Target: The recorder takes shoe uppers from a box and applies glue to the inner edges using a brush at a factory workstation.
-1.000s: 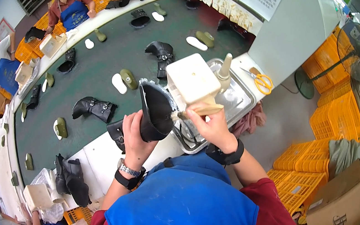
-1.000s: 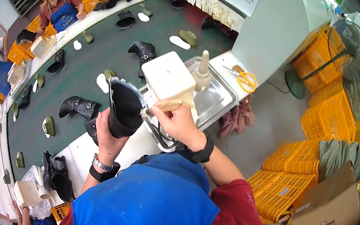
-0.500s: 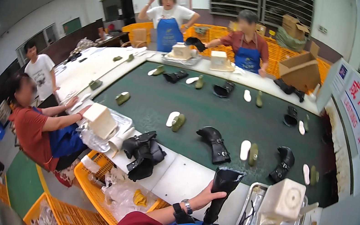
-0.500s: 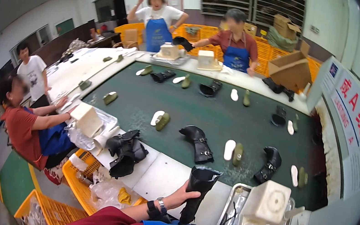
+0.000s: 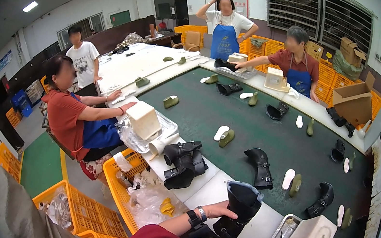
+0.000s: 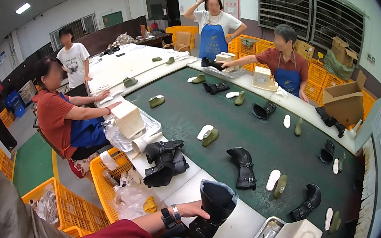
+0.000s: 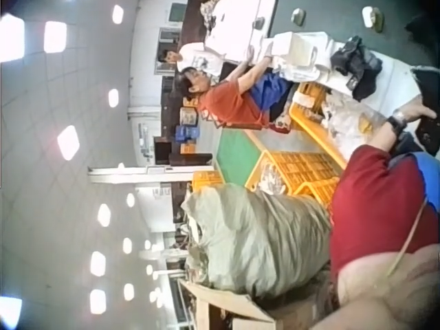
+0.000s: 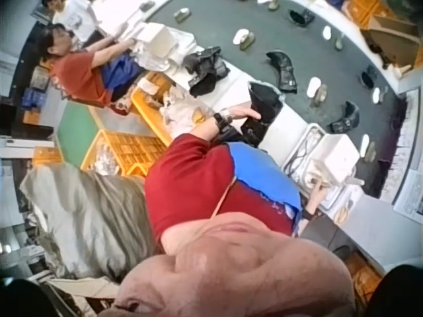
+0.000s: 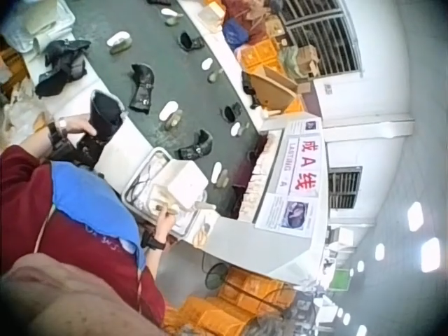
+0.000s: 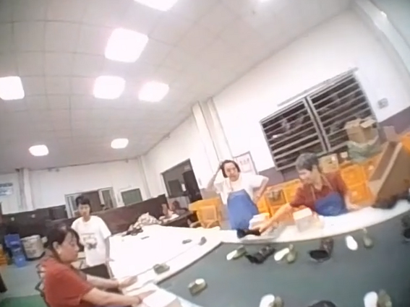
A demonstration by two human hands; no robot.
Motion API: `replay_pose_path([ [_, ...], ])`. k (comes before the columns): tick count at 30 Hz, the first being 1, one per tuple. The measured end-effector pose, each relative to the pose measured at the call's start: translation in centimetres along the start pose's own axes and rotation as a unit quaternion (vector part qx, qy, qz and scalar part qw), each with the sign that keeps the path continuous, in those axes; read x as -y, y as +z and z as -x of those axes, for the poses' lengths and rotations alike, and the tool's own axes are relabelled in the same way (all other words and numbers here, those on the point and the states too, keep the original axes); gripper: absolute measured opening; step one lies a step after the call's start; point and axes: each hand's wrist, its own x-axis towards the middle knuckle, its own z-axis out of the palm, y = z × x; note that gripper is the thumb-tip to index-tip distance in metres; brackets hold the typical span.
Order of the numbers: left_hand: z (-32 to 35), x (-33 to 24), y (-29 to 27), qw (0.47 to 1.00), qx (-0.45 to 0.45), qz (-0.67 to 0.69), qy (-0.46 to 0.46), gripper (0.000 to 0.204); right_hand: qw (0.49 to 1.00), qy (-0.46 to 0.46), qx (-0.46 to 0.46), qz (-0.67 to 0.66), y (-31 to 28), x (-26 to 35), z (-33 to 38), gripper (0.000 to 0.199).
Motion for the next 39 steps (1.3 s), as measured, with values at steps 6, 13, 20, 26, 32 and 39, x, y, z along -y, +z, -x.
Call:
replay_pose_path([
  [6,-0.7,0.0,-0.3,0.995,-0.039,0.070,0.062,0.061,0.996,-0.033,0.028,0.082,0.3,-0.7,0.3,0.032],
  [13,-1.8,-3.1,1.6,0.984,-0.066,0.138,0.092,0.056,0.996,0.015,-0.043,0.073,-0.2,1.0,0.8,0.043],
  [20,-3.1,-4.6,2.8,0.944,0.044,0.305,0.118,0.061,0.999,-0.021,-0.004,0.030,-0.9,0.0,1.2,0.042],
  [26,-2.6,-9.8,5.0,0.879,0.155,0.396,0.216,0.084,0.999,0.035,-0.031,0.007,-1.9,2.2,1.5,0.040],
  [32,-4.9,-10.1,4.9,0.879,0.177,0.416,0.152,0.087,0.997,0.058,-0.055,0.010,0.9,-2.5,0.9,0.041],
  [39,-6.2,-10.1,5.7,0.925,0.056,0.347,0.147,0.068,0.993,0.041,-0.109,0.004,-0.6,-3.6,1.8,0.023],
])
